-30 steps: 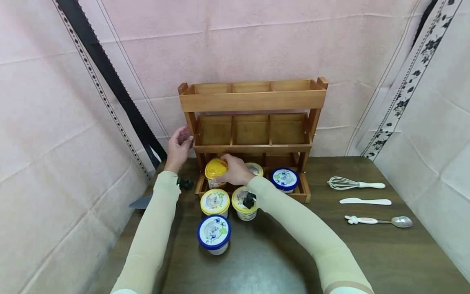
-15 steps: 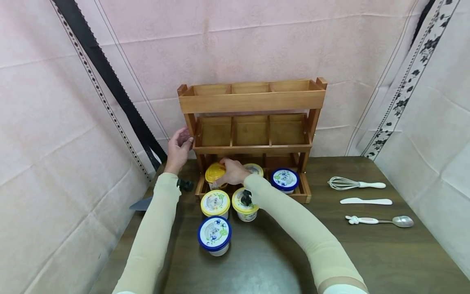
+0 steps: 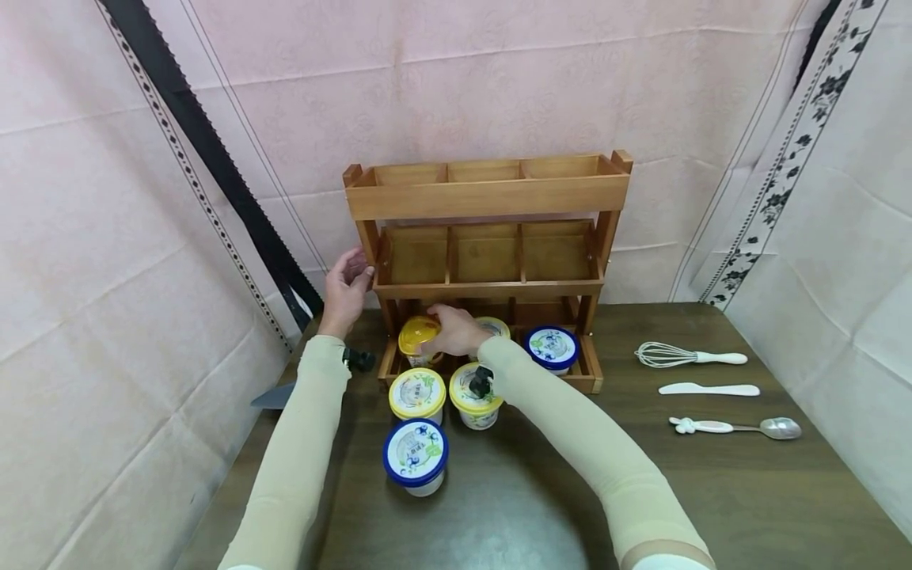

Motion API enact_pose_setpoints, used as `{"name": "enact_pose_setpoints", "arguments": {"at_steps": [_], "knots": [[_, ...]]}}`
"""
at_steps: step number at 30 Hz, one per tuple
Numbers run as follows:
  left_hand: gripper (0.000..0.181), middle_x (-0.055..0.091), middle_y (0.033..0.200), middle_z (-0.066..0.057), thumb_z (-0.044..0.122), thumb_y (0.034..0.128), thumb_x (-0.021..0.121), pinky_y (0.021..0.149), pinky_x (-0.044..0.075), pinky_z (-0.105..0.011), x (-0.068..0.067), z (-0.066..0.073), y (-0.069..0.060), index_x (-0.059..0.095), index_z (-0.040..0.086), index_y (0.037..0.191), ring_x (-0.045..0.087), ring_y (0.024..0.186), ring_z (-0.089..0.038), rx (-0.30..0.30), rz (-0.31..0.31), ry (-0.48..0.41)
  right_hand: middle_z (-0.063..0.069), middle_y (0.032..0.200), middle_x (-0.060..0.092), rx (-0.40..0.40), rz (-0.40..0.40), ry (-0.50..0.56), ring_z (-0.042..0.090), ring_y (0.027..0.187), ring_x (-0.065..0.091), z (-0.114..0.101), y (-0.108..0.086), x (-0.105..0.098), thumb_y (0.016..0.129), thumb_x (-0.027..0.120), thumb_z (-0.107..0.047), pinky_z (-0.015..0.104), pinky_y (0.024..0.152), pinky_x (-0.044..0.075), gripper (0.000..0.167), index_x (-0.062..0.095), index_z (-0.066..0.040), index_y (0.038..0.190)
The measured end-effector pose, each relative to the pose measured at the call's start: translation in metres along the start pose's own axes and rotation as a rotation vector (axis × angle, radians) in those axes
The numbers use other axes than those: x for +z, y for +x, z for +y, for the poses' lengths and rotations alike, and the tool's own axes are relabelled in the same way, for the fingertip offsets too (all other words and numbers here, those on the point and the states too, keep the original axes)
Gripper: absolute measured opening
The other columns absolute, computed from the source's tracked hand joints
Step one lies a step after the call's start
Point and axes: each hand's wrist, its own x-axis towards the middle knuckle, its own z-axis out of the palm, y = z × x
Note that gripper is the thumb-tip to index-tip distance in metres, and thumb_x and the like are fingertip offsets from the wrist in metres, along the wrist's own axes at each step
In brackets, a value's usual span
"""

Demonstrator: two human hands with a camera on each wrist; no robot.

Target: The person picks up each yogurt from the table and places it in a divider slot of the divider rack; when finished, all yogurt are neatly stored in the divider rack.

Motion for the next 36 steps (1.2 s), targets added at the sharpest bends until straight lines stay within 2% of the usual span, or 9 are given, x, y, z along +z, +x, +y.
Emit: {"name": "enact_pose_setpoints", "arguments": {"at_steps": [7,13,18,21,24,28,31,36], "knots": [[0.043,0.064,0.138,-0.014,0.015,0.1048,0.067,0.119,0.047,-0.045,-0.001,-0.001,0.002,0.059,0.013,0.147,0.061,0.133,-0.029,0.013,0.009,0.017,0.014,0.157,0.052,-0.038,-0.002,0.053,0.032,0.144,0.051,-0.001,-0.014,-0.011,0.090,0.085,-0.043,0.050,0.121,0.045,0.086,0.044,-0.012,0.158],[0.042,0.065,0.138,-0.014,0.016,0.1051,0.067,0.119,0.048,-0.043,0.001,-0.004,0.002,0.060,0.014,0.147,0.061,0.133,-0.028,0.016,0.007,0.014,0.013,0.157,0.053,-0.064,-0.024,0.081,0.032,0.145,0.051,0.000,-0.034,-0.018,0.091,0.083,-0.045,0.052,0.120,0.045,0.084,0.044,-0.012,0.158],[0.043,0.064,0.138,-0.014,0.014,0.1051,0.066,0.119,0.048,-0.044,0.001,-0.004,0.001,0.059,0.014,0.147,0.061,0.133,-0.028,0.003,0.010,0.008,0.011,0.155,0.056,-0.097,0.002,0.082,0.031,0.143,0.054,0.004,-0.053,-0.023,0.092,0.080,-0.049,0.054,0.119,0.046,0.080,0.048,-0.014,0.156],[0.044,0.064,0.139,-0.016,0.012,0.1055,0.065,0.119,0.047,-0.045,0.001,-0.003,0.001,0.058,0.011,0.148,0.061,0.134,-0.030,-0.002,0.016,0.017,0.009,0.154,0.057,-0.119,0.029,0.108,0.029,0.142,0.055,0.010,-0.063,-0.027,0.093,0.078,-0.054,0.055,0.118,0.047,0.077,0.050,-0.018,0.154],[0.044,0.063,0.140,-0.020,0.009,0.1063,0.063,0.121,0.045,-0.048,0.003,0.002,0.000,0.056,0.008,0.149,0.059,0.135,-0.034,-0.005,0.023,0.029,0.007,0.153,0.059,-0.142,0.057,0.131,0.028,0.141,0.057,0.017,-0.072,-0.028,0.093,0.077,-0.056,0.054,0.116,0.049,0.074,0.051,-0.021,0.153],[0.044,0.061,0.140,-0.024,0.004,0.1064,0.061,0.121,0.044,-0.050,0.005,0.017,-0.006,0.055,0.004,0.150,0.058,0.136,-0.038,-0.011,0.024,0.036,0.006,0.151,0.060,-0.159,0.079,0.162,0.028,0.139,0.058,0.025,-0.082,-0.027,0.094,0.078,-0.054,0.052,0.112,0.054,0.071,0.051,-0.022,0.152],[0.044,0.061,0.141,-0.024,0.003,0.1065,0.060,0.121,0.045,-0.048,0.006,0.027,-0.010,0.054,0.003,0.150,0.058,0.136,-0.037,-0.017,0.018,0.036,0.009,0.151,0.060,-0.171,0.092,0.184,0.029,0.138,0.059,0.032,-0.089,-0.025,0.094,0.078,-0.051,0.050,0.110,0.055,0.069,0.052,-0.021,0.151],[0.044,0.060,0.141,-0.024,0.004,0.1066,0.061,0.121,0.045,-0.048,0.006,0.030,-0.012,0.054,0.003,0.150,0.058,0.137,-0.037,-0.013,0.016,0.028,0.013,0.149,0.060,-0.184,0.127,0.217,0.033,0.137,0.060,0.039,-0.102,-0.024,0.095,0.079,-0.048,0.054,0.109,0.055,0.066,0.055,-0.017,0.147]]}}
